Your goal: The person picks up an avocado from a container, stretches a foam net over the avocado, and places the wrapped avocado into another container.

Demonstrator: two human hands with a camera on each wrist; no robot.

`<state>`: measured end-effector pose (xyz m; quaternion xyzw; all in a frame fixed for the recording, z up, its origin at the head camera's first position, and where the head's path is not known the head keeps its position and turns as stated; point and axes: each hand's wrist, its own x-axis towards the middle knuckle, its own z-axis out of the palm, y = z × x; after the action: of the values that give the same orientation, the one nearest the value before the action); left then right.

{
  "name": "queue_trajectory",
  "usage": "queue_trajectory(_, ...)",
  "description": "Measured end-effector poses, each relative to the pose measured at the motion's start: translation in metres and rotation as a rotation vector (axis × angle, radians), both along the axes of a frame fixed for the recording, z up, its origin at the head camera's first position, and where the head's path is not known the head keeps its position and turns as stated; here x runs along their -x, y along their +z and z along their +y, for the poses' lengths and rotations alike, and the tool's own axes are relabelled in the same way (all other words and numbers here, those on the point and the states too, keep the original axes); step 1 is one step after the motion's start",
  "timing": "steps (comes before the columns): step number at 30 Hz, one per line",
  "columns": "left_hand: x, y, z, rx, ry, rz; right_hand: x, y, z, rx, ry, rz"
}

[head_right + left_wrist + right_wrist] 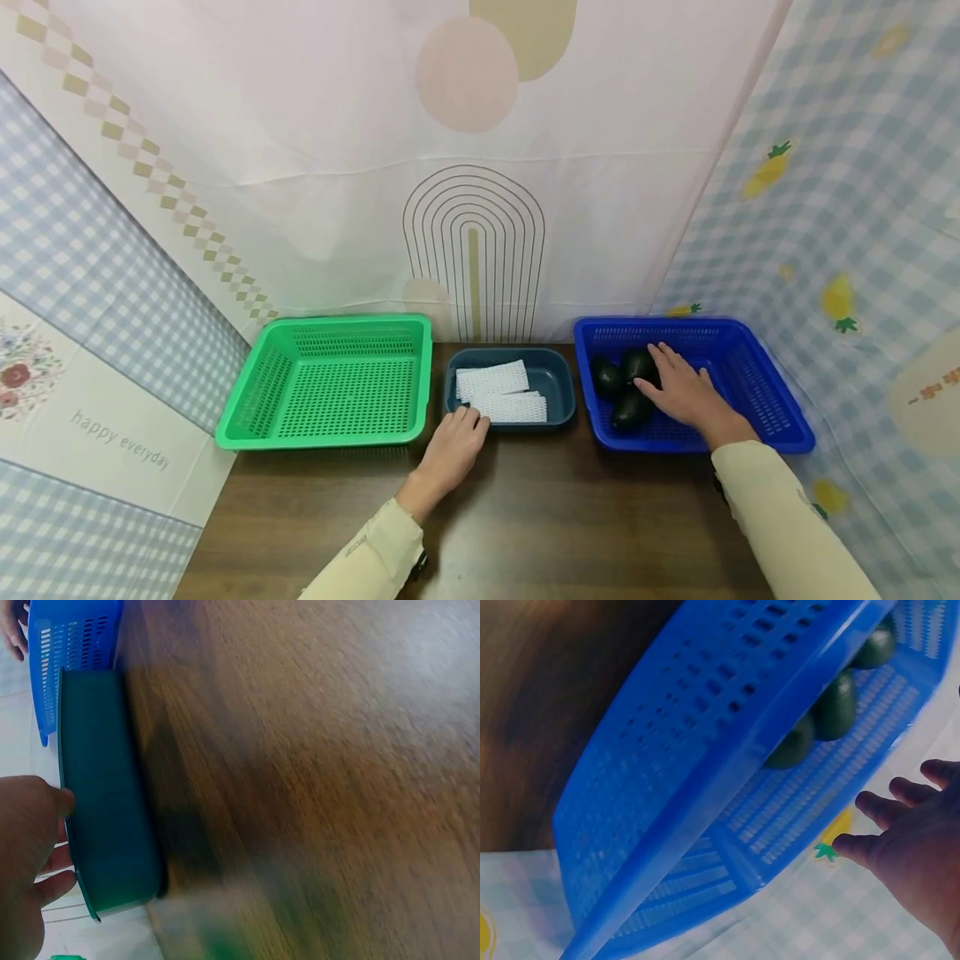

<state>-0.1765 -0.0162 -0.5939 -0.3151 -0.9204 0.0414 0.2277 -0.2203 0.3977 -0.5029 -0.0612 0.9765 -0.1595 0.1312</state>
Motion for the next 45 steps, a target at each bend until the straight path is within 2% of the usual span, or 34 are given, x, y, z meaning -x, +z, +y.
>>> queue_trajectory(5, 0.003, -0.002, 0.003, 0.005, 0.010, -0.005, 0.009, -0.002, 0.010, 0.013, -0.014, 0.005)
queue_trajectory(13, 0.007, -0.001, 0.003, -0.029, 0.003, 0.003, 0.027, -0.007, 0.023, 0.123, -0.099, -0.059)
queue_trajectory(18, 0.008, -0.002, 0.003, -0.033, -0.003, -0.014, 0.034, -0.010, 0.034, 0.146, -0.180, -0.127)
queue_trajectory(25, 0.010, -0.002, 0.004, -0.030, 0.007, -0.040, 0.039, -0.011, 0.048, 0.196, -0.250, -0.245)
queue_trajectory(35, 0.010, -0.001, 0.002, -0.042, -0.002, -0.045, 0.045, -0.017, 0.053, 0.322, -0.296, -0.430)
queue_trajectory(40, 0.010, -0.002, 0.002, -0.033, -0.002, -0.069, 0.047, -0.019, 0.047, 0.329, -0.302, -0.457)
queue_trajectory(45, 0.009, -0.001, 0.002, -0.048, -0.009, -0.061, 0.051, -0.021, 0.041, 0.303, -0.302, -0.465)
